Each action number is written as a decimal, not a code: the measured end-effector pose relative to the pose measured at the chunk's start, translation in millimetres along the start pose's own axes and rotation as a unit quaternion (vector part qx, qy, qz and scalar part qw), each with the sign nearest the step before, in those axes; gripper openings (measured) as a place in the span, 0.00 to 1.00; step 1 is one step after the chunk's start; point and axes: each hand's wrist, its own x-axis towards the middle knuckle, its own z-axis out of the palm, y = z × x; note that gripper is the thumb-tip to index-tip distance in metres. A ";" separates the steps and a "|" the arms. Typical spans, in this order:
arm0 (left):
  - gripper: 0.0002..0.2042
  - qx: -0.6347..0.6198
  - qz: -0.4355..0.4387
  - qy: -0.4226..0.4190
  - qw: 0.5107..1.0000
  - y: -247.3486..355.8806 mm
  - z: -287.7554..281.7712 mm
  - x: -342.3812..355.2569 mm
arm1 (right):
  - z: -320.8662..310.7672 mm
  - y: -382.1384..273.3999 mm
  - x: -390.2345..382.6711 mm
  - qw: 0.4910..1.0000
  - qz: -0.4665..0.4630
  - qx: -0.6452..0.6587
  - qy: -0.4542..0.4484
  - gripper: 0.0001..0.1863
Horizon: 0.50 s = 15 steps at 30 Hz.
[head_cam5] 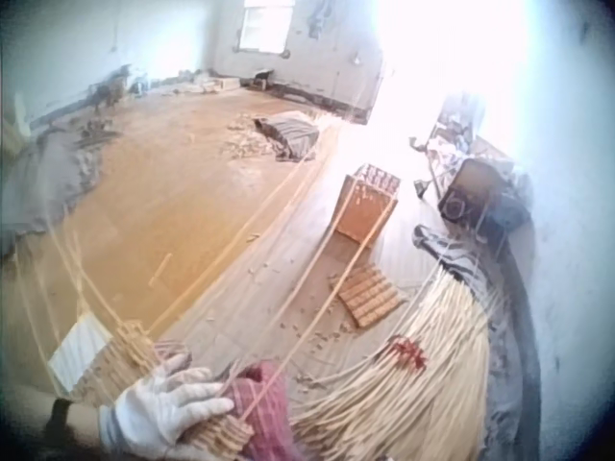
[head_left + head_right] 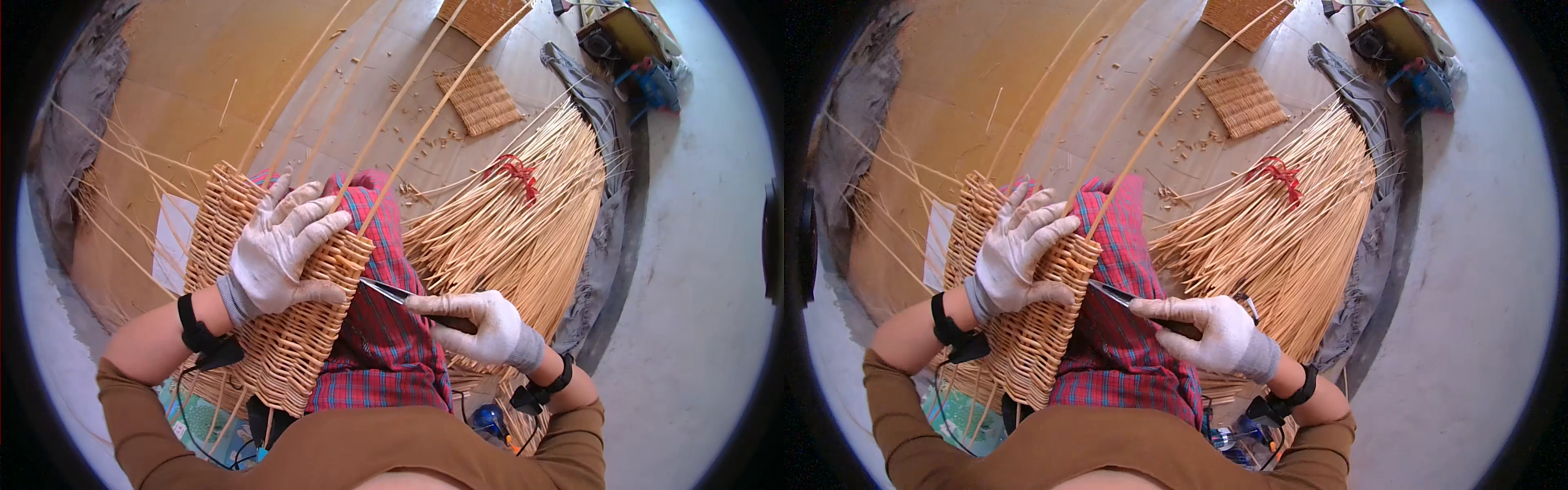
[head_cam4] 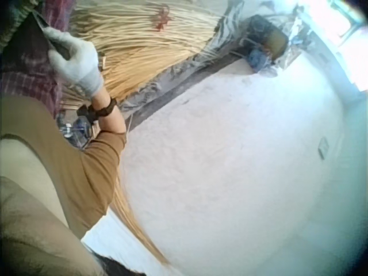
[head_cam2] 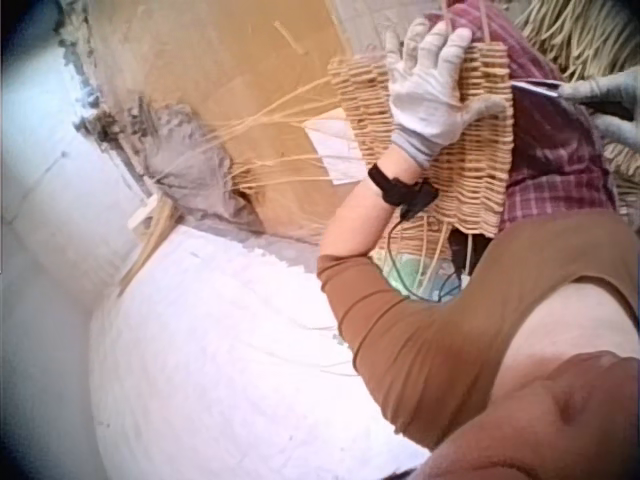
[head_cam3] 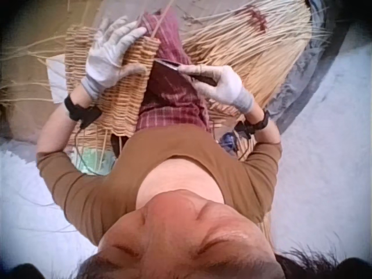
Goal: Weaving a wicker basket using straw strips, scissors, and an awl.
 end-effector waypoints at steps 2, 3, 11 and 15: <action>0.45 0.001 0.017 -0.004 1.000 0.0 -0.8 1.4 | -2.0 8.8 11.4 0.981 -0.177 -0.069 0.044 0.26; 0.45 -0.003 0.016 -0.003 1.000 0.2 0.3 0.9 | -6.9 6.7 13.7 0.981 -0.174 -0.070 0.042 0.26; 0.40 -0.010 -0.001 -0.026 1.000 1.4 -1.0 2.6 | -22.1 -4.3 30.9 0.931 -0.215 -0.294 0.028 0.27; 0.42 -0.024 -0.004 -0.020 1.000 -1.0 2.8 4.6 | -25.3 -9.0 33.5 0.951 0.154 0.244 -0.114 0.28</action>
